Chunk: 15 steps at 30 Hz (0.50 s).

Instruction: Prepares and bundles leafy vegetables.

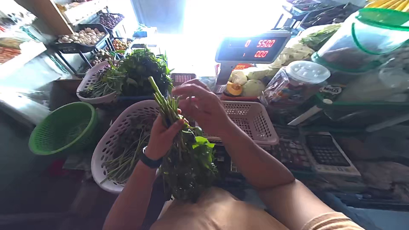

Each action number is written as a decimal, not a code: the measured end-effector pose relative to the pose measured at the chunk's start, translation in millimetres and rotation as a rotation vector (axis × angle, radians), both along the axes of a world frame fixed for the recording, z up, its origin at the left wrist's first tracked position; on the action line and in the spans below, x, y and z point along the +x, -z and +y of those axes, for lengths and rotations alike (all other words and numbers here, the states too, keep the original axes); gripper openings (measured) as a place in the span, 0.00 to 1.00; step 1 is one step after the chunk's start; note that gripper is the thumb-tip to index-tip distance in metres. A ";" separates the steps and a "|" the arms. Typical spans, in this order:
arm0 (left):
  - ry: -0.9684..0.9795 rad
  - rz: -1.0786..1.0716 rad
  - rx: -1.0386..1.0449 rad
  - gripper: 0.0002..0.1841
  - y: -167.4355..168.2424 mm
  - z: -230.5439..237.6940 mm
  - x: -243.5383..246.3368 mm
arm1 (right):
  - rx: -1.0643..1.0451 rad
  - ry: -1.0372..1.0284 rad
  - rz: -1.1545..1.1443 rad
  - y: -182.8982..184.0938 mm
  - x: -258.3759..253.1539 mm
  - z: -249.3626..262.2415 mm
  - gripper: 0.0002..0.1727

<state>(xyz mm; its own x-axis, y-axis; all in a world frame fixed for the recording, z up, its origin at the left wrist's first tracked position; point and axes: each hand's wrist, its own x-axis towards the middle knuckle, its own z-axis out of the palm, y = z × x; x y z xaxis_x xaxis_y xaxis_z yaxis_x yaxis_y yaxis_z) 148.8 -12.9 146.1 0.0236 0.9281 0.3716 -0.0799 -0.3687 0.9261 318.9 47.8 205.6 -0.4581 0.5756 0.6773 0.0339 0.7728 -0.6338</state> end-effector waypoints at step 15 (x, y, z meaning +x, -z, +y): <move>-0.069 -0.105 -0.237 0.17 44.2 -0.2 -26.4 | -0.550 -0.109 -0.225 60.1 -18.9 22.3 0.23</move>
<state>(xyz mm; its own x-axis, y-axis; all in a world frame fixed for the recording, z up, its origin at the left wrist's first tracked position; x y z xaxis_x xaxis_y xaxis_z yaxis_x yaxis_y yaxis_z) 122.3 -13.1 102.0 -0.0703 0.9875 0.1409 -0.1626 -0.1507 0.9751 300.0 70.1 145.5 -0.6319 0.7555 0.1727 0.1529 0.3399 -0.9280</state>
